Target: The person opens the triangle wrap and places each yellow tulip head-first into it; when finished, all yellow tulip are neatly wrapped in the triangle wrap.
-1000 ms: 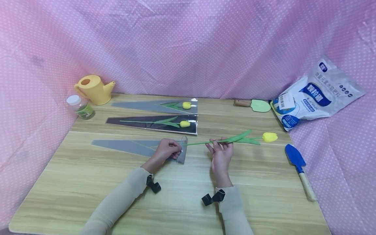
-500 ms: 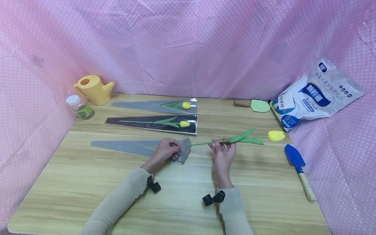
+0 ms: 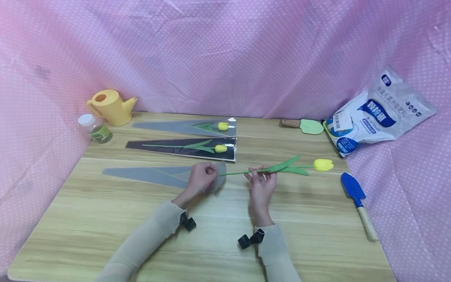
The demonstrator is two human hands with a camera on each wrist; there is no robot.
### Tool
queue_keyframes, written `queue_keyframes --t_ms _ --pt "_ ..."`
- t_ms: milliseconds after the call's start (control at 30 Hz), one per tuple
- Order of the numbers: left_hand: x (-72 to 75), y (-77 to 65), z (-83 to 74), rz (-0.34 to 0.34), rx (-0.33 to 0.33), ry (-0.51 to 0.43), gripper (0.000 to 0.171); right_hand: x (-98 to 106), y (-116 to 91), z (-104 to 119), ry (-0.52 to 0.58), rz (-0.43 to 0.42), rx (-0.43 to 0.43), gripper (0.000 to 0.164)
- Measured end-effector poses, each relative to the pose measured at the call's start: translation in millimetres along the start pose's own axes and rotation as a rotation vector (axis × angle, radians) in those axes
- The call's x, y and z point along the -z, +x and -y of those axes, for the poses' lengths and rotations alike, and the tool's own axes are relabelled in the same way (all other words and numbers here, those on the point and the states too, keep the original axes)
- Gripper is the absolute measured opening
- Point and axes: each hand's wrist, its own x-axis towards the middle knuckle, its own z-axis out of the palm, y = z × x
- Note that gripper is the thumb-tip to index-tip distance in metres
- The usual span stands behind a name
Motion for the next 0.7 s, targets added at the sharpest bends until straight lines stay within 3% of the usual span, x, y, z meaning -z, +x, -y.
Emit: queue_keyframes --t_ms 400,700 --pt "-7.1 -2.8 -10.5 -0.118 -0.143 0.148 0.010 -1.9 -3.0 -5.9 -0.015 0.007 0.027 0.032" --pt "-9.4 -5.9 -18.8 -0.129 -0.196 0.186 0.009 -3.5 -6.6 -16.7 -0.031 0.019 -0.049 0.028"
